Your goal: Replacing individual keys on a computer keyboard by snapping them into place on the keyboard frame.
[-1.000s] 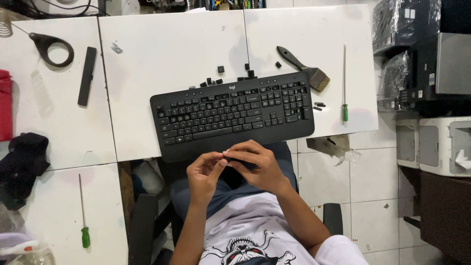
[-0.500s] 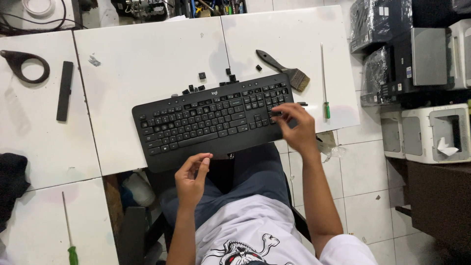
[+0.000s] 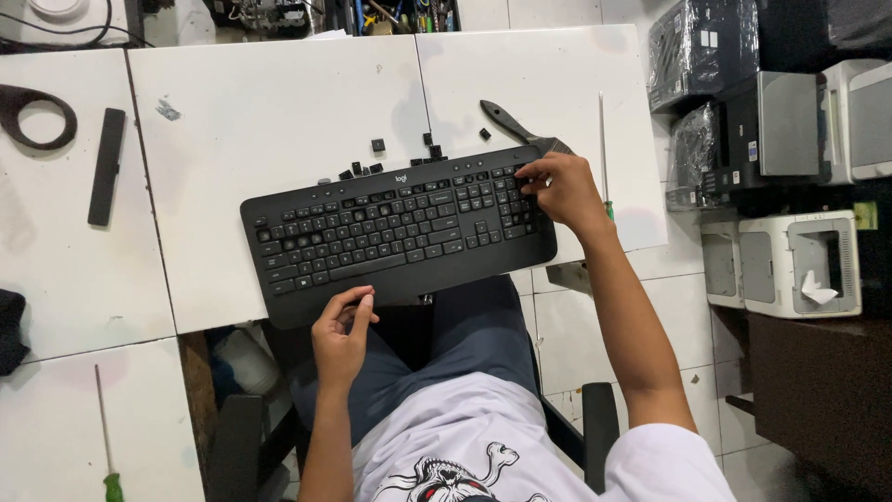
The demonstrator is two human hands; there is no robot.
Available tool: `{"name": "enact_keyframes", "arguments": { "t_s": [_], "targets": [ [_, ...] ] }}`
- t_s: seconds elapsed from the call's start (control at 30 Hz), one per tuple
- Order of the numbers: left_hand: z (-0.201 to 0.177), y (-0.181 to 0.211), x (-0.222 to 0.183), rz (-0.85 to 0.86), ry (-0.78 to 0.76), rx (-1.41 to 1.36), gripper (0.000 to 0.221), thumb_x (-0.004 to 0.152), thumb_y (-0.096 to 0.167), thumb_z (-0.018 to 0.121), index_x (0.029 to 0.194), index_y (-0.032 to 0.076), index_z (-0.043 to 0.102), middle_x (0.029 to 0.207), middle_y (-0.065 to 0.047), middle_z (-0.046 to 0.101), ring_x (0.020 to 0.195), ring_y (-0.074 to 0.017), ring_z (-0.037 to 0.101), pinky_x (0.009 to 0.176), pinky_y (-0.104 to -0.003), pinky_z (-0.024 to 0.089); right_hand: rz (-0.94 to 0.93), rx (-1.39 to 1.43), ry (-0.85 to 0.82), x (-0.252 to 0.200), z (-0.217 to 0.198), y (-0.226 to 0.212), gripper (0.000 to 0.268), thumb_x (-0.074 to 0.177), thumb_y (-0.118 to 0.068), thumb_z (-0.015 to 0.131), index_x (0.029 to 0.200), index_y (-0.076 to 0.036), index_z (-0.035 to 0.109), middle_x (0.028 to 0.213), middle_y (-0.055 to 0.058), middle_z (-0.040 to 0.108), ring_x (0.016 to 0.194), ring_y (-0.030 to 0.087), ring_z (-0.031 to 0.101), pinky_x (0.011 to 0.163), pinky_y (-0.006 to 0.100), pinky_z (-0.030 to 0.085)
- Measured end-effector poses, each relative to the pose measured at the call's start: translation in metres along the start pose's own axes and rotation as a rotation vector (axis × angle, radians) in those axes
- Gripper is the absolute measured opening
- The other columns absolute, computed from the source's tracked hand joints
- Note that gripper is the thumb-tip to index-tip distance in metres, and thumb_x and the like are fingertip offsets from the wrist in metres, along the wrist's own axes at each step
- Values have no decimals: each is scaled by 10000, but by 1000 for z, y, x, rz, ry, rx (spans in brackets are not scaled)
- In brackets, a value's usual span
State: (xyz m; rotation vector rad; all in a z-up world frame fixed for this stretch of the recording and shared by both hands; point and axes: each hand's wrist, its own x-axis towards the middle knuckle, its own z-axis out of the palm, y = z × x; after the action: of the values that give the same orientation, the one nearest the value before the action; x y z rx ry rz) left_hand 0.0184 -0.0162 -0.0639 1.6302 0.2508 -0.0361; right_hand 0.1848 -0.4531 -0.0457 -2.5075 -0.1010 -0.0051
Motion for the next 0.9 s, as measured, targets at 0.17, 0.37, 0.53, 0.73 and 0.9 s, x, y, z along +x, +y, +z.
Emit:
{"name": "enact_keyframes", "arguments": {
  "t_s": [0.17,0.37,0.53,0.73,0.9],
  "targets": [
    [-3,-1,0,-15,-13,1,187,1118,38,804,1280,3,890,1165,-179,892,798,-233,865,851,-407,667,59,-184,-80,9,9,2,255,942,46,962,1116,-140,966,919,126,869,898,348,854,812,432,699],
    [-4,-9,0,-4,-9,-18,179,1118,42,814,1275,4,891,1157,-169,885,796,-240,876,850,-405,677,37,-334,-110,10,17,12,219,948,16,961,1100,-141,971,916,113,876,912,328,855,834,426,724],
    [-4,-9,0,10,-14,-29,184,1124,48,813,1280,-13,890,1150,-178,870,803,-250,882,877,-425,685,-2,-396,-147,7,5,-9,256,973,49,923,1160,-120,966,963,125,882,964,306,858,868,393,734],
    [-3,-9,1,22,-14,-41,183,1126,47,810,1278,-17,888,1149,-178,861,813,-262,888,883,-431,692,-65,-345,-159,-2,-9,-26,258,1018,31,902,1223,-115,960,1075,170,878,1042,359,860,908,419,734],
    [-4,-10,2,34,-23,-44,186,1121,35,807,1277,-29,885,1144,-186,856,805,-257,884,877,-431,695,-140,-260,-149,-2,-18,-23,255,1038,17,902,1270,-79,950,1151,198,878,1077,347,851,883,370,733]
  ]
}}
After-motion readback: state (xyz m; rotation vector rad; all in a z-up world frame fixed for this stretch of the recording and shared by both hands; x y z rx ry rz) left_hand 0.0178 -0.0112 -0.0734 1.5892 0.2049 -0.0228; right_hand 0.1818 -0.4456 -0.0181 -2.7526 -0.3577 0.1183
